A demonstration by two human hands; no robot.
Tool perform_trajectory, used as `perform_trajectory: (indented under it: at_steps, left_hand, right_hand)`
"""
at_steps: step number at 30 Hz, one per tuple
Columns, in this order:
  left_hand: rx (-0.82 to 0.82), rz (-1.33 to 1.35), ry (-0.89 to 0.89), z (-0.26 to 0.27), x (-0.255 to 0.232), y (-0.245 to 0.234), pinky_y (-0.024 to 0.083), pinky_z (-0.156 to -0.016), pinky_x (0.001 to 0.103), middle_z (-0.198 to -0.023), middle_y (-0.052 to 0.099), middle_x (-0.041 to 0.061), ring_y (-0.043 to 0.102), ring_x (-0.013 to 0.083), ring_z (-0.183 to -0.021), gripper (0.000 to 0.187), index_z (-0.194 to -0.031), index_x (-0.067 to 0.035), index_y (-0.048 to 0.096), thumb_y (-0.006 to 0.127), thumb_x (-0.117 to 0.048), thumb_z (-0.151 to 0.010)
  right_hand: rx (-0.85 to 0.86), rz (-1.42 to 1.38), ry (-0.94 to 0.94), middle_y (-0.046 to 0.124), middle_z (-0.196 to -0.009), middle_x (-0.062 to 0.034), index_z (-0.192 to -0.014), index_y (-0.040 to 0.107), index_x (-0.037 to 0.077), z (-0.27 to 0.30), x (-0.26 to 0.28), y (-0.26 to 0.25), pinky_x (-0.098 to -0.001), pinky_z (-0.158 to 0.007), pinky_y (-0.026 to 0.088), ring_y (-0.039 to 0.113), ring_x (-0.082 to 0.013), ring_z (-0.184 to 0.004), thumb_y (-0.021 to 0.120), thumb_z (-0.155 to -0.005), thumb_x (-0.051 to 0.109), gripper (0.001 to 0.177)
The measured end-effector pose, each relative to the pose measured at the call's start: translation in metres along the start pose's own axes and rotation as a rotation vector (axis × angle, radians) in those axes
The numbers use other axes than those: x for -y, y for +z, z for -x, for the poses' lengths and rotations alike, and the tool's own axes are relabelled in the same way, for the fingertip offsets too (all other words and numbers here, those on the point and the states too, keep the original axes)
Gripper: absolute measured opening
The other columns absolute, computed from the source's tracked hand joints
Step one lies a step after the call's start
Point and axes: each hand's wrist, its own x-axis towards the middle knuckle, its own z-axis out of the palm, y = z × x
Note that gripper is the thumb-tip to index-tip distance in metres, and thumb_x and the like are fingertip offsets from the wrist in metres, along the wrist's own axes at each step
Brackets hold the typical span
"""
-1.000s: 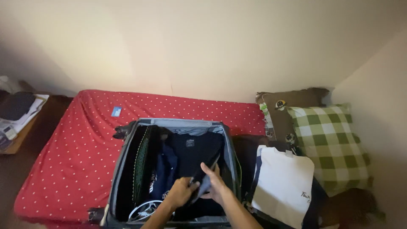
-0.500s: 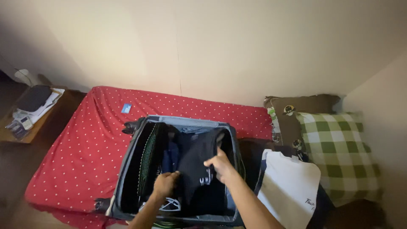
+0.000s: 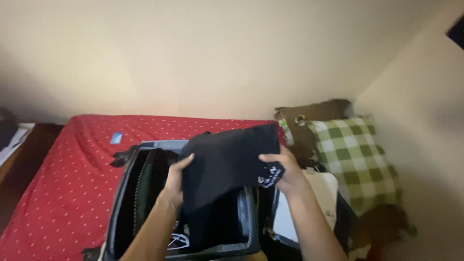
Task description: Unpacking clothes and a tripod from a suitcase onto a bed.
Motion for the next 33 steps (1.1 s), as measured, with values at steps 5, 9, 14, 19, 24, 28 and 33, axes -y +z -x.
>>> perform_trajectory:
  at_steps: [5, 9, 14, 19, 24, 28, 33]
  left_hand:
    - [0.156, -0.168, -0.127, -0.074, 0.023, 0.064, 0.059, -0.093, 0.049, -0.113, 0.072, 0.023, 0.072, 0.0351, -0.096, 0.043, -0.123, 0.007, 0.065, 0.065, -0.021, -0.091]
    - [0.194, -0.336, -0.339, -0.108, 0.081, 0.126, 0.059, -0.09, 0.05, -0.112, 0.073, 0.025, 0.073, 0.037, -0.095, 0.042, -0.12, 0.007, 0.065, 0.062, -0.019, -0.088]
    - [0.087, -0.625, -0.404, -0.14, 0.167, 0.179, 0.057, -0.091, 0.05, -0.115, 0.069, 0.025, 0.071, 0.0385, -0.098, 0.042, -0.126, 0.004, 0.06, 0.063, -0.021, -0.092]
    - [0.155, -0.672, -0.438, -0.22, 0.227, 0.196, 0.059, -0.089, 0.051, -0.114, 0.074, 0.026, 0.073, 0.0397, -0.093, 0.048, -0.128, 0.01, 0.066, 0.066, -0.016, -0.088]
    - [0.09, -0.769, -0.197, -0.191, 0.221, 0.271, 0.057, -0.09, 0.058, -0.12, 0.066, 0.027, 0.069, 0.0406, -0.097, 0.052, -0.137, 0.002, 0.055, 0.062, -0.008, -0.086]
    - [0.104, -0.908, -0.072, -0.218, 0.232, 0.253, 0.049, -0.104, 0.053, -0.13, 0.064, 0.028, 0.067, 0.04, -0.114, 0.061, -0.148, -0.003, 0.047, 0.06, -0.009, -0.089]
    - [-0.267, -0.937, -0.289, -0.222, 0.273, 0.189, 0.04, -0.118, 0.052, -0.151, 0.046, 0.026, 0.052, 0.041, -0.139, 0.082, -0.16, -0.006, 0.018, 0.063, -0.005, -0.092]
  right_hand:
    - [-0.234, -0.08, -0.091, 0.073, -0.105, -0.0173, -0.121, 0.064, -0.006, 0.057, 0.034, -0.072, -0.0409, -0.081, 0.061, 0.074, -0.0292, -0.091, 0.071, -0.075, 0.001, 0.047]
    - [-0.523, -0.115, -0.058, 0.073, -0.099, -0.0215, -0.115, 0.065, -0.01, 0.116, 0.052, -0.138, -0.0417, -0.074, 0.063, 0.076, -0.0315, -0.084, 0.071, -0.076, 0.004, 0.042]
    - [-0.585, -0.2, -0.103, 0.073, -0.098, -0.0205, -0.111, 0.065, -0.011, 0.175, 0.059, -0.228, -0.0406, -0.074, 0.063, 0.075, -0.0302, -0.084, 0.07, -0.081, 0.002, 0.032]
    - [-0.642, -0.289, -0.131, 0.072, -0.101, -0.0211, -0.106, 0.065, -0.01, 0.18, 0.083, -0.291, -0.0402, -0.078, 0.063, 0.075, -0.0305, -0.087, 0.068, -0.08, -0.005, 0.027]
    - [-0.614, -0.245, -0.135, 0.069, -0.106, -0.0211, -0.115, 0.06, -0.011, 0.167, 0.103, -0.342, -0.0454, -0.087, 0.061, 0.072, -0.0327, -0.093, 0.068, -0.079, -0.007, 0.037]
    - [-0.662, -0.188, -0.033, 0.067, -0.118, -0.0241, -0.13, 0.054, -0.01, 0.146, 0.103, -0.347, -0.0447, -0.095, 0.058, 0.07, -0.0344, -0.105, 0.068, -0.077, -0.006, 0.055]
    - [-0.891, 0.057, 0.37, 0.053, -0.149, -0.0205, -0.154, 0.039, 0.008, 0.143, 0.04, -0.344, -0.0525, -0.109, 0.042, 0.055, -0.0343, -0.13, 0.067, -0.081, 0.0, 0.079]
